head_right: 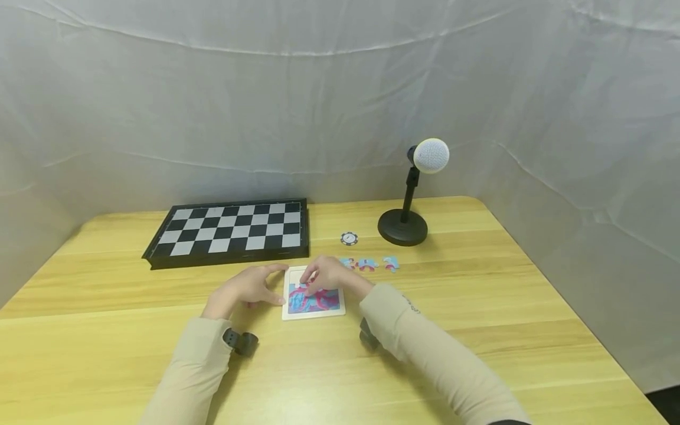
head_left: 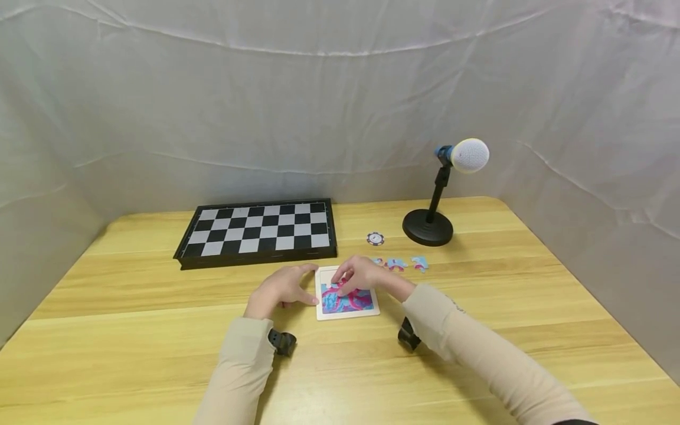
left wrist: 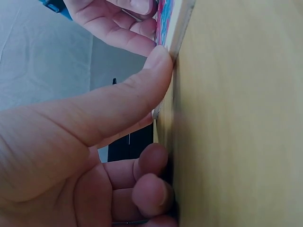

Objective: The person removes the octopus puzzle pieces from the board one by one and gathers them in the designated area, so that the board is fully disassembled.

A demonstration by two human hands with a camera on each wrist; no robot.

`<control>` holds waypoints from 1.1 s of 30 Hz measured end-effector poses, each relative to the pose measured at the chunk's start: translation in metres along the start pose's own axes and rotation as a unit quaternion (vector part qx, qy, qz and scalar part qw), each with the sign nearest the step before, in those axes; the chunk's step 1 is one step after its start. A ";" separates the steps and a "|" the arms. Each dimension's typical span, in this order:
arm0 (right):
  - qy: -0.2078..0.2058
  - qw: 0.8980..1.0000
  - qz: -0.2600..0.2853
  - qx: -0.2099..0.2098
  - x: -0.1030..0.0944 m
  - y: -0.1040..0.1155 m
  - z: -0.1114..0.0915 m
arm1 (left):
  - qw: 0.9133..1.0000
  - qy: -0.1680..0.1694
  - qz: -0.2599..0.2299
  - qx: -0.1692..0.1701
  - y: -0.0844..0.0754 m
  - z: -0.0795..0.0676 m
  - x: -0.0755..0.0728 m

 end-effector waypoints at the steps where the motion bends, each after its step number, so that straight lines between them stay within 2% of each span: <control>1: -0.004 1.000 -0.001 0.002 0.000 0.000 0.000 | 1.000 0.001 0.001 0.000 0.000 0.000 0.000; 10: -0.034 0.999 -0.005 0.030 0.000 0.000 0.002 | 1.000 0.000 -0.005 -0.003 -0.001 0.001 -0.001; 20: -0.054 0.998 -0.030 0.029 0.002 0.006 0.000 | 1.000 0.001 0.003 -0.002 -0.002 0.001 -0.001; 33: -0.056 0.998 -0.026 0.023 0.005 0.010 0.001 | 1.000 -0.002 -0.005 0.001 -0.001 -0.003 0.000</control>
Point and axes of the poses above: each hand's wrist, its own z-axis towards the middle knuckle, its own x-axis out of the palm, y = z × x, the point moved 7 cm from there along z, towards the middle knuckle, and after that the axes turned 3 degrees about z, right-handed, at the moved point
